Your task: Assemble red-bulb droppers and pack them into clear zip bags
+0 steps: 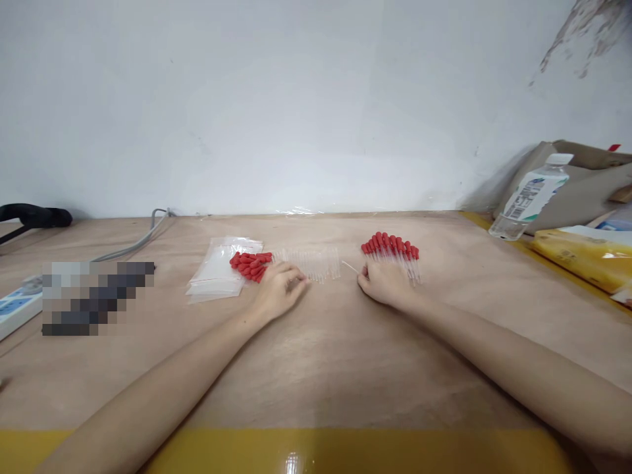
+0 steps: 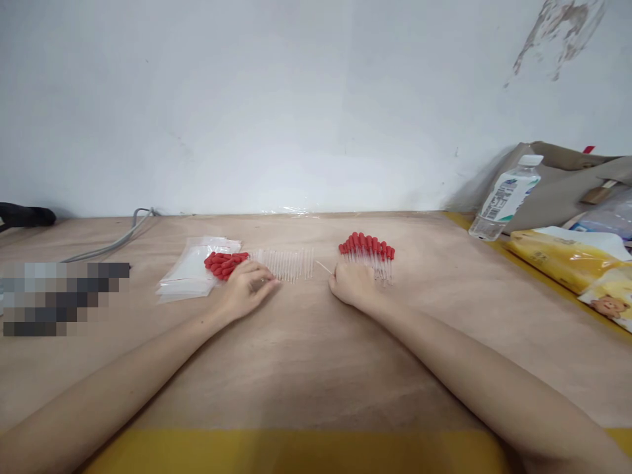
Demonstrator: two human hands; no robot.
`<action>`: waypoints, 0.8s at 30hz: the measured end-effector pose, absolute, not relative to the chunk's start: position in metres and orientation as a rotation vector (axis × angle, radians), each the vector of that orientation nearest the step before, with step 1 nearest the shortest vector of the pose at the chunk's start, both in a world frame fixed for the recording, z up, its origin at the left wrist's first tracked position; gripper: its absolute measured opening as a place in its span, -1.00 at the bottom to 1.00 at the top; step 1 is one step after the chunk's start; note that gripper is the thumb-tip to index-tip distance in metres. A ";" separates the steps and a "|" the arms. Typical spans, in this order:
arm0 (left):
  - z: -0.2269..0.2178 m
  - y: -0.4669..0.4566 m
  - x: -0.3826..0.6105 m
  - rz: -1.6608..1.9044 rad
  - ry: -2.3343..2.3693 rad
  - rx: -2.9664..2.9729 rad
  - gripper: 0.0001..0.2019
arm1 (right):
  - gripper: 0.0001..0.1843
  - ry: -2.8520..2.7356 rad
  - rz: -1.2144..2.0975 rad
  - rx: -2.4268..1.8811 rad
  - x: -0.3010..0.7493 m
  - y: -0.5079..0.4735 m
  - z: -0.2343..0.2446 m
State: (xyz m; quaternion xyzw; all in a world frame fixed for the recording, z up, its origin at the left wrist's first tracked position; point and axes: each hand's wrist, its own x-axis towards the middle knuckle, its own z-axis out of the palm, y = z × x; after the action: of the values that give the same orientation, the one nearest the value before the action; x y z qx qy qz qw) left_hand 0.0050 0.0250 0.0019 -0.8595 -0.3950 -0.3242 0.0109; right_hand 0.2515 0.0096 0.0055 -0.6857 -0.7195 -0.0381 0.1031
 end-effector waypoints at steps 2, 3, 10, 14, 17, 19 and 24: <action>0.006 0.039 -0.007 -1.002 -1.365 -2.492 -0.83 | -0.79 -2.092 -0.186 -1.975 0.255 0.001 -0.001; 0.008 0.046 -0.013 -0.971 -1.409 -2.420 -0.84 | -0.79 -2.070 -0.230 -1.942 0.257 -0.002 -0.004; 0.008 0.070 -0.038 -0.725 -1.610 -2.374 -0.79 | -0.82 -2.115 -0.402 -1.595 0.264 -0.004 -0.016; 0.009 0.066 -0.034 -0.802 -1.605 -2.341 -0.84 | -0.83 -2.121 -0.271 -1.538 0.265 -0.004 -0.016; 0.014 0.060 -0.028 -1.002 -1.566 -2.291 -0.85 | -0.83 -2.101 -0.179 -1.464 0.268 -0.002 -0.020; 0.018 0.054 -0.021 -1.180 -1.571 -2.333 -0.85 | -0.79 -2.108 -0.163 -1.402 0.269 0.000 -0.023; 0.019 0.029 0.004 -1.393 -1.406 -2.643 -0.81 | -0.65 -2.157 -0.210 -1.389 0.269 0.000 -0.024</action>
State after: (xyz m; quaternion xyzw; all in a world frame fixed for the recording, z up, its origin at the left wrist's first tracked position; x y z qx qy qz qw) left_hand 0.0041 0.0290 0.0190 -0.7979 -0.4244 -0.4205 -0.0802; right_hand 0.2689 -0.0005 -0.0240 -0.5181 -0.8044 -0.0783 0.2799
